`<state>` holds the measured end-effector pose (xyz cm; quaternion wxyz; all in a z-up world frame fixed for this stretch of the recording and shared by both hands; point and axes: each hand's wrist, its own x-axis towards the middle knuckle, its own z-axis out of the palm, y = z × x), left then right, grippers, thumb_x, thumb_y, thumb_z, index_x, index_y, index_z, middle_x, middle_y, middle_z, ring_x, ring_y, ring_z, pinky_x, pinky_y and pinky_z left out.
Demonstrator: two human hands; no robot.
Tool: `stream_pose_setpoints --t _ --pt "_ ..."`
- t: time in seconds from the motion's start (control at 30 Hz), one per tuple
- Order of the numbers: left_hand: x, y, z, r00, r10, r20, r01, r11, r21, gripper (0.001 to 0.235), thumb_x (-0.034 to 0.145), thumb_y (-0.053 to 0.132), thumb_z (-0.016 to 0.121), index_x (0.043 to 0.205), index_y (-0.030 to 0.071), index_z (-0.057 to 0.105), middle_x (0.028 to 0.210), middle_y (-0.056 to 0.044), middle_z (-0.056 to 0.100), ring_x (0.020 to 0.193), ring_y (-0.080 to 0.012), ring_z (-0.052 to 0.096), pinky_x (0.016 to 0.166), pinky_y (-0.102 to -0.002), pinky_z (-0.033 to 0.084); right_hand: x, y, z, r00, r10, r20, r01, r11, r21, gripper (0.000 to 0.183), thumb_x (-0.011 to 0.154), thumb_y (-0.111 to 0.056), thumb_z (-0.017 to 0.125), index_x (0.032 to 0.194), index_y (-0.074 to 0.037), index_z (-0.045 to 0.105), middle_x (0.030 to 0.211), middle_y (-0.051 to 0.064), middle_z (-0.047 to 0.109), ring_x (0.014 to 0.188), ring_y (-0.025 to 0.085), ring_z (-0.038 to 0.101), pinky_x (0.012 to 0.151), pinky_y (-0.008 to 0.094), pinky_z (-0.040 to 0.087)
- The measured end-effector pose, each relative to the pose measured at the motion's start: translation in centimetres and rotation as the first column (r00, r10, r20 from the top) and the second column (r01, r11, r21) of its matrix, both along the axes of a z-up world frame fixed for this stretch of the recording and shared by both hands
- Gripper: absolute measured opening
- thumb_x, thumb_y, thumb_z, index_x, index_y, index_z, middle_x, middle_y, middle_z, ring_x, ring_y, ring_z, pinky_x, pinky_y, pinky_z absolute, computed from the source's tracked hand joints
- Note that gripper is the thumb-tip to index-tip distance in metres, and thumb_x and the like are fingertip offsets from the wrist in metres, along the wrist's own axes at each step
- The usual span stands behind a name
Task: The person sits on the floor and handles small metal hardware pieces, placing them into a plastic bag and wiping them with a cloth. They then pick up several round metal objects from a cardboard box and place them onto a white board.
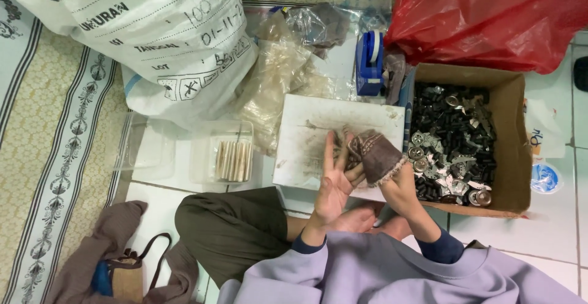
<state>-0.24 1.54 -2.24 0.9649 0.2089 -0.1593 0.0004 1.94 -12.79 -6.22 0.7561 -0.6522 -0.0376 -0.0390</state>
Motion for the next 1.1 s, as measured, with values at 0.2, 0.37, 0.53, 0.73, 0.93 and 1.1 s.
stream_pose_setpoints --t 0.2,0.37,0.53,0.73,0.93,1.1 --pt "0.3 1.0 0.1 0.984 0.023 -0.178 0.050 0.916 0.398 0.088 0.093 0.011 0.066 0.165 0.009 0.015 0.157 -0.027 0.039 0.128 -0.0305 0.055 0.098 -0.035 0.057 1.8 -0.8 2.1 0.986 0.161 0.047 -0.135 0.929 -0.345 0.035 0.100 -0.015 0.055 0.076 -0.003 0.078 0.069 0.012 0.074 0.067 0.017 0.063 0.071 0.036 0.053" --pt "2.2 4.1 4.4 0.959 0.257 -0.121 0.072 0.194 0.978 0.073 0.081 0.036 0.079 0.146 0.018 0.051 0.094 -0.008 0.074 0.088 -0.0272 0.073 0.072 -0.035 0.057 3.0 1.1 8.9 0.976 0.215 -0.033 -0.212 0.908 -0.360 0.029 0.090 -0.004 0.054 0.067 -0.002 0.072 0.056 0.006 0.062 0.061 0.015 0.050 0.065 0.035 0.049" --pt "3.2 4.5 -4.6 0.956 0.203 -0.210 0.224 -0.047 0.973 0.039 0.081 0.012 0.068 0.120 0.013 0.069 0.102 -0.011 0.075 0.103 -0.0312 0.073 0.089 -0.041 0.059 3.7 1.2 11.1 0.962 0.262 -0.082 -0.269 0.841 -0.469 0.017 0.073 0.002 0.054 0.070 0.000 0.071 0.057 0.010 0.063 0.064 0.020 0.056 0.068 0.042 0.051" --pt "4.7 6.6 -1.9 0.854 0.440 -0.278 0.168 0.273 0.947 0.054 0.088 -0.004 0.046 0.142 -0.006 0.051 0.133 -0.038 0.055 0.129 -0.0548 0.051 0.109 -0.063 0.043 4.7 -0.8 9.9 0.958 0.222 -0.183 -0.287 0.675 -0.680 0.034 0.091 -0.006 0.062 0.124 0.002 0.069 0.109 0.023 0.076 0.102 0.040 0.073 0.087 0.048 0.058" --pt "4.9 6.3 0.9 0.897 0.377 -0.230 0.088 0.357 0.930 0.056 0.095 0.000 0.050 0.149 -0.003 0.035 0.138 -0.036 0.050 0.133 -0.0509 0.047 0.111 -0.063 0.038 5.0 1.7 10.0 0.849 0.354 -0.393 -0.527 0.631 -0.570 0.103 0.080 0.003 0.074 0.163 -0.001 0.013 0.151 0.042 0.036 0.121 0.058 0.056 0.094 0.060 0.056" --pt "7.0 6.6 -4.4 0.959 0.279 -0.042 -0.072 0.386 0.920 0.060 0.076 -0.016 0.047 0.135 -0.007 0.056 0.126 -0.036 0.058 0.132 -0.0490 0.048 0.112 -0.060 0.038 7.7 1.0 -4.5 0.746 0.303 -0.593 -0.665 0.311 -0.679 0.047 0.088 -0.041 0.072 0.117 -0.004 0.075 0.093 0.024 0.078 0.101 0.048 0.071 0.090 0.057 0.056"
